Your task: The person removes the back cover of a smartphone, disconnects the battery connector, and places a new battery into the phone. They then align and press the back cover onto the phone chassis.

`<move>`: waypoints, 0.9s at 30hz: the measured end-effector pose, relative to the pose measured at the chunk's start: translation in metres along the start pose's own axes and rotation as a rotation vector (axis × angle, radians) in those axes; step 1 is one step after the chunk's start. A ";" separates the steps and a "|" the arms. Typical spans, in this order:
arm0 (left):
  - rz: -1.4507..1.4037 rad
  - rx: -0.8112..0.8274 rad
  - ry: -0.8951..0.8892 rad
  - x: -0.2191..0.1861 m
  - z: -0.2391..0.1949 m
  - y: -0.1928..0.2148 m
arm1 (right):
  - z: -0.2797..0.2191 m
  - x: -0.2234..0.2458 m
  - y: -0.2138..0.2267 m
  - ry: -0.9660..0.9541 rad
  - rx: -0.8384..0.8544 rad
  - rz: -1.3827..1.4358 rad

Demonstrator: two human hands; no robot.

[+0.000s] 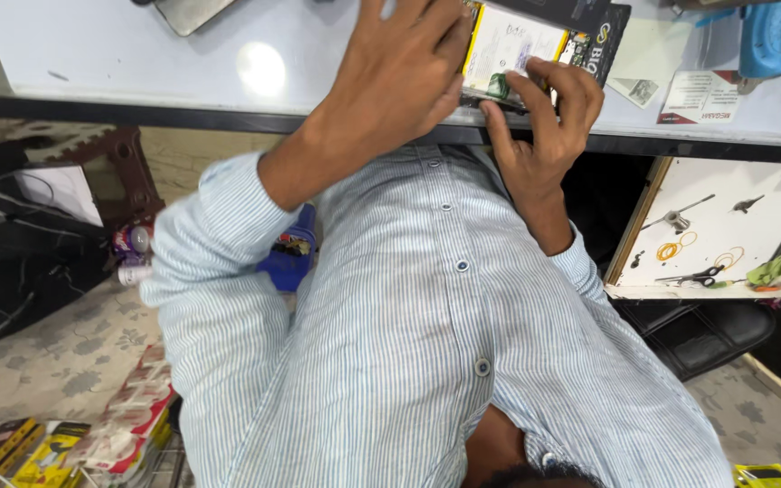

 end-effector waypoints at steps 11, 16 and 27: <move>0.023 0.101 -0.072 0.010 -0.008 -0.027 | -0.006 -0.005 -0.002 0.053 -0.019 -0.029; 0.175 0.130 -0.120 0.005 -0.005 -0.046 | -0.008 -0.008 -0.004 0.046 -0.034 -0.044; -0.067 0.141 -0.013 0.017 -0.019 -0.028 | -0.013 -0.020 -0.009 0.108 -0.056 -0.074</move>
Point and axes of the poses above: each hand's wrist, its own z-axis towards the middle knuckle, its own y-axis out of the back of the hand, x = y × z, the point moved 3 cm from there along z, towards the middle knuckle, and after that the axes turned 14 degrees about z, right-handed, at the moved point
